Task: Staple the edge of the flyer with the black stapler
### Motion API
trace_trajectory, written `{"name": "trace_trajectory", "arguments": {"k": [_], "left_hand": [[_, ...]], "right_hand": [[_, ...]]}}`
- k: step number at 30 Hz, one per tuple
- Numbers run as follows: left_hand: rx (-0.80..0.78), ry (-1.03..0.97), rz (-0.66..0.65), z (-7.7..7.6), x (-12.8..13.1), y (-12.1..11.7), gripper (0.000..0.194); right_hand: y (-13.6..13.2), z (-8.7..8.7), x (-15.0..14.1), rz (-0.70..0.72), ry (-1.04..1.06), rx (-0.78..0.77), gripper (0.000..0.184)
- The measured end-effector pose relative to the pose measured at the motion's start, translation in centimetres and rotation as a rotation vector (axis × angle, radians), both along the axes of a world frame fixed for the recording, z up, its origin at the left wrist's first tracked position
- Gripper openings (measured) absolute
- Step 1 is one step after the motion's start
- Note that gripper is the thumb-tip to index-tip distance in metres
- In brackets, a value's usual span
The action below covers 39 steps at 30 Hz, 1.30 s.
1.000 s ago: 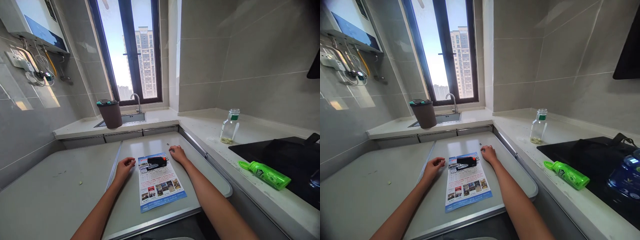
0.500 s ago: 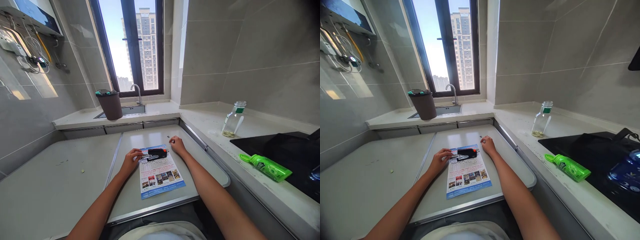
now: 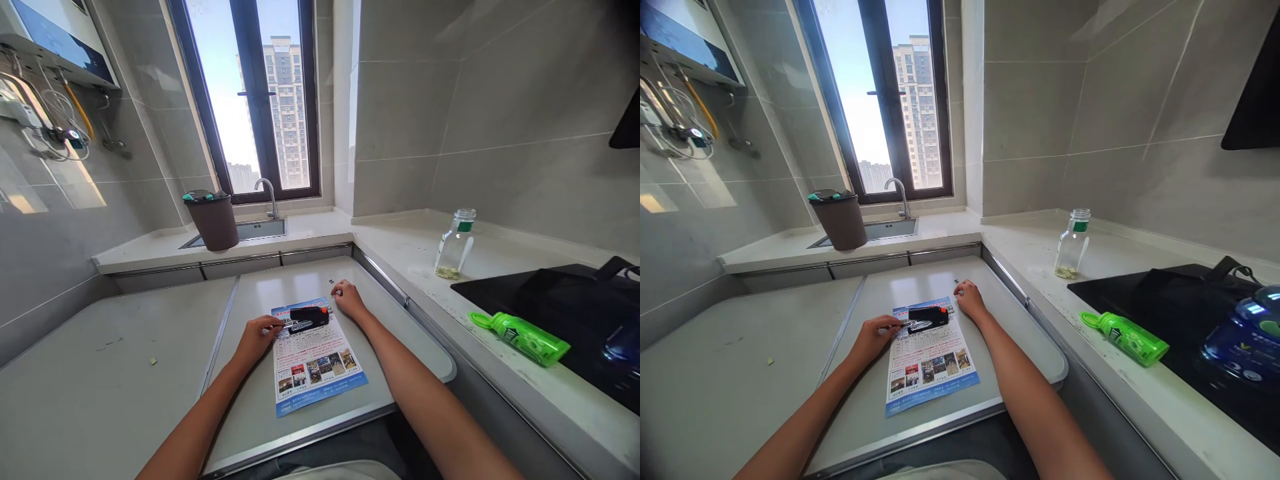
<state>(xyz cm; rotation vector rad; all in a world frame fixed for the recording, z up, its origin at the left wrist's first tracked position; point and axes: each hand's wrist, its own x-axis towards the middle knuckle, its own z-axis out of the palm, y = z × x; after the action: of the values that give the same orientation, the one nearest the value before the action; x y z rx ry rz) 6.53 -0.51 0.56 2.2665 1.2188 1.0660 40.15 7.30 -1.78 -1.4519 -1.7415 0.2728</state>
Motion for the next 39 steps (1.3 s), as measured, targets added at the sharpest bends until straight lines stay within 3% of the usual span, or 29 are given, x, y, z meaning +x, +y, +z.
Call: {"name": "trace_trajectory", "arguments": {"k": [20, 27, 31, 36, 39], "left_hand": [[0.041, 0.048, -0.017, -0.3, 0.0, 0.4, 0.013], [-0.017, 0.059, 0.075, -0.1, 0.0, 0.3, 0.014], [-0.026, 0.082, 0.052, -0.1, -0.1, 0.3, 0.012], [-0.050, 0.102, 0.006, 0.6, -1.3, 0.3, 0.017], [-0.084, 0.132, 0.015, 1.1, -2.4, 0.2, 0.021]], "right_hand": [[-0.2, 0.1, -0.1, 0.029, -0.014, -0.024, 0.025], [-0.4, 0.4, -0.3, 0.037, -0.022, -0.022, 0.024], [-0.5, 0.3, -0.3, 0.036, -0.022, -0.023, 0.023], [-0.4, 0.5, -0.4, 0.012, -0.020, 0.002, 0.023], [-0.8, 1.4, -0.6, 0.002, -0.023, 0.088, 0.019]]}}
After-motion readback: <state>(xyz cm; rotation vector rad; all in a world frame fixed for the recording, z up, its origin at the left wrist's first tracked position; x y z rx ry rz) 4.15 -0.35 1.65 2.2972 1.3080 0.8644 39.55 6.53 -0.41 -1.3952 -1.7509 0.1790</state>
